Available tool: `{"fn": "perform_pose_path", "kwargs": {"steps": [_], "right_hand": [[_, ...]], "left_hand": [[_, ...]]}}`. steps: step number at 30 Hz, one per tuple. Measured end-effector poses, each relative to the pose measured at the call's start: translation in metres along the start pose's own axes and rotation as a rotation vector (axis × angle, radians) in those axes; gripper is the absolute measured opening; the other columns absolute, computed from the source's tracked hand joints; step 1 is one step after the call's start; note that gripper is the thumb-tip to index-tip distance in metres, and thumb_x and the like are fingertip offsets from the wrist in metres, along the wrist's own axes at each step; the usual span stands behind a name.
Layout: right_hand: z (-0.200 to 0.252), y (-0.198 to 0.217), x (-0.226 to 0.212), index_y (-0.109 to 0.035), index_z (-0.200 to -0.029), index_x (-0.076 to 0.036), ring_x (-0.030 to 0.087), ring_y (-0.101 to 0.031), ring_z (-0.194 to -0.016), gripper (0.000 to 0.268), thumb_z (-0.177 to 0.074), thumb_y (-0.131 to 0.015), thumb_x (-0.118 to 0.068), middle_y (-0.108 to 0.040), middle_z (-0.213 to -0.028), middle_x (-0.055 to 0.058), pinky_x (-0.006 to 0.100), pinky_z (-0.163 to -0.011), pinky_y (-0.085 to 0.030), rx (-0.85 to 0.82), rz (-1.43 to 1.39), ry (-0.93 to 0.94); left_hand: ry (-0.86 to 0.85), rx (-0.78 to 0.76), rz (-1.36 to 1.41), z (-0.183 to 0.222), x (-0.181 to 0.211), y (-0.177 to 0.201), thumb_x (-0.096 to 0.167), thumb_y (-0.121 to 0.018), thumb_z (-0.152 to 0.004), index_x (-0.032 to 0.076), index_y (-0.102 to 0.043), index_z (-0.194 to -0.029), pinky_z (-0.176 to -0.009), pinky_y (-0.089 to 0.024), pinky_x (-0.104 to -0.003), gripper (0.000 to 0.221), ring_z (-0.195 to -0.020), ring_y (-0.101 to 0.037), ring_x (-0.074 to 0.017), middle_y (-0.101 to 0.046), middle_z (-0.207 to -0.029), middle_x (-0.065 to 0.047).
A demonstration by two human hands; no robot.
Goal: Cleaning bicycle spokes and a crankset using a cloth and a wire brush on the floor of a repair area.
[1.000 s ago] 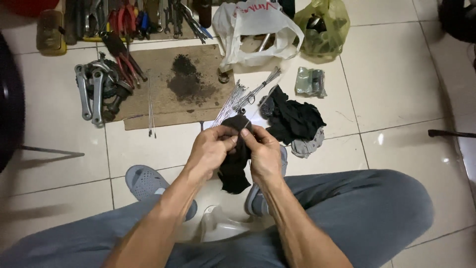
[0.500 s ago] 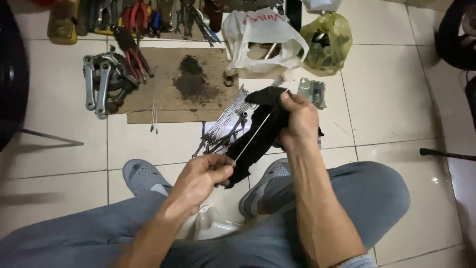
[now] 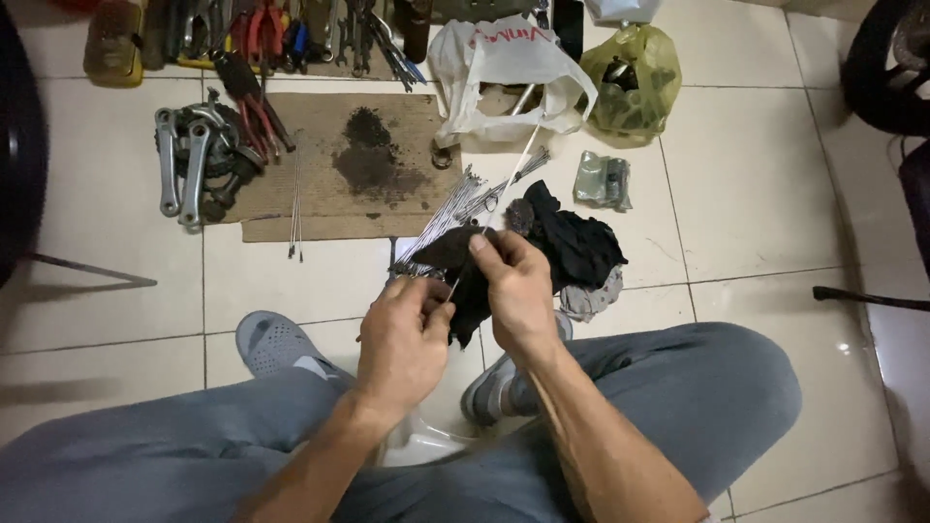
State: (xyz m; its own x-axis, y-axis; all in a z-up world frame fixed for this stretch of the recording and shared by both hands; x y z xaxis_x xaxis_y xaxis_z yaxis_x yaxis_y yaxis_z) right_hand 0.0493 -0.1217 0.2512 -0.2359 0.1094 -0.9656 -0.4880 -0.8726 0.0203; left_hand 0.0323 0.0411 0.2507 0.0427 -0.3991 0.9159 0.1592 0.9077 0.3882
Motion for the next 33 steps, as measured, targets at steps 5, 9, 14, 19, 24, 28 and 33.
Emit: {"fn": "perform_pose_path", "kwargs": {"steps": [5, 9, 14, 19, 24, 28, 33], "right_hand": [[-0.043, 0.027, 0.013, -0.074, -0.098, 0.008, 0.022, -0.060, -0.069, 0.027, -0.084, -0.077, -0.015, -0.064, -0.077, 0.014, 0.040, -0.066, -0.055, 0.050, -0.056, 0.039], [-0.072, 0.052, -0.007, -0.070, -0.094, 0.007, 0.028, -0.070, -0.068, 0.015, -0.085, -0.072, -0.005, -0.069, -0.077, 0.017, 0.040, -0.067, -0.061, 0.148, -0.286, -0.060], [-0.081, 0.069, -0.006, -0.046, -0.062, -0.015, 0.025, -0.067, -0.067, 0.040, -0.083, -0.073, 0.005, -0.061, -0.068, 0.007, 0.039, -0.065, -0.061, 0.240, -0.452, -0.118], [-0.073, 0.067, -0.010, -0.065, -0.102, 0.007, 0.027, -0.070, -0.078, 0.018, -0.086, -0.071, 0.003, -0.069, -0.089, 0.016, 0.037, -0.073, -0.063, 0.251, -0.480, -0.168], [-0.037, 0.039, -0.020, -0.055, -0.127, 0.003, 0.030, -0.061, -0.110, 0.051, -0.082, -0.071, -0.012, -0.062, -0.119, 0.019, 0.040, -0.099, -0.048, 0.120, -0.260, -0.210], [-0.005, -0.001, 0.010, -0.068, -0.103, 0.005, 0.027, -0.068, -0.081, 0.019, -0.089, -0.069, -0.007, -0.074, -0.096, 0.018, 0.038, -0.074, -0.059, -0.190, -0.313, -0.199], [-0.031, 0.021, 0.006, -0.065, -0.087, -0.002, 0.020, -0.063, -0.070, 0.010, -0.085, -0.073, -0.008, -0.069, -0.080, 0.009, 0.030, -0.068, -0.050, -0.118, -0.344, -0.194]], "left_hand": [[0.009, -0.079, 0.062, 0.000, 0.022, 0.003, 0.004, -0.068, -0.087, 0.001, -0.076, -0.099, -0.062, -0.061, -0.039, 0.015, -0.077, -0.074, -0.0343, -0.070, -0.085, -0.019], [0.229, -0.233, 0.081, 0.018, 0.003, -0.011, 0.008, -0.066, -0.089, 0.008, -0.077, -0.106, -0.073, -0.059, -0.032, 0.020, -0.082, -0.070, -0.0216, -0.071, -0.095, -0.008], [0.401, -0.304, 0.001, 0.031, 0.001, -0.010, 0.016, -0.068, -0.090, 0.018, -0.078, -0.107, -0.081, -0.057, -0.024, 0.019, -0.088, -0.066, -0.0106, -0.072, -0.103, 0.003], [0.548, -0.372, 0.167, 0.037, 0.004, -0.007, 0.015, -0.068, -0.090, 0.017, -0.077, -0.113, -0.083, -0.057, -0.024, 0.024, -0.095, -0.068, -0.0126, -0.075, -0.105, 0.001], [0.598, -0.337, 0.326, 0.029, 0.001, -0.005, 0.010, -0.068, -0.091, 0.011, -0.078, -0.109, -0.082, -0.059, -0.028, 0.021, -0.088, -0.069, -0.0185, -0.077, -0.101, -0.005], [0.483, -0.232, 0.593, 0.010, -0.017, -0.013, 0.000, -0.070, -0.088, 0.000, -0.079, -0.103, -0.068, -0.056, -0.030, 0.018, -0.072, -0.067, -0.0211, -0.077, -0.092, -0.014], [0.526, -0.271, 0.614, 0.014, -0.021, -0.013, 0.000, -0.070, -0.086, -0.002, -0.080, -0.104, -0.074, -0.056, -0.031, 0.021, -0.078, -0.066, -0.0204, -0.077, -0.092, -0.012]]}}
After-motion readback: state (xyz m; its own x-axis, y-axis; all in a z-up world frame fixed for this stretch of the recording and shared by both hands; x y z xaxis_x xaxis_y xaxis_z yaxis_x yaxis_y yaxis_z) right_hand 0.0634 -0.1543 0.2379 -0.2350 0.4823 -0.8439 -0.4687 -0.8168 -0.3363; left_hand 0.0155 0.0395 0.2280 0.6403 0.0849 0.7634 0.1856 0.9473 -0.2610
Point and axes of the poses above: each hand's wrist, its own z-axis away from the middle knuckle, its own y-axis out of the back of the hand, x = y × z, the point moved 9 cm from there along -z, towards the middle knuckle
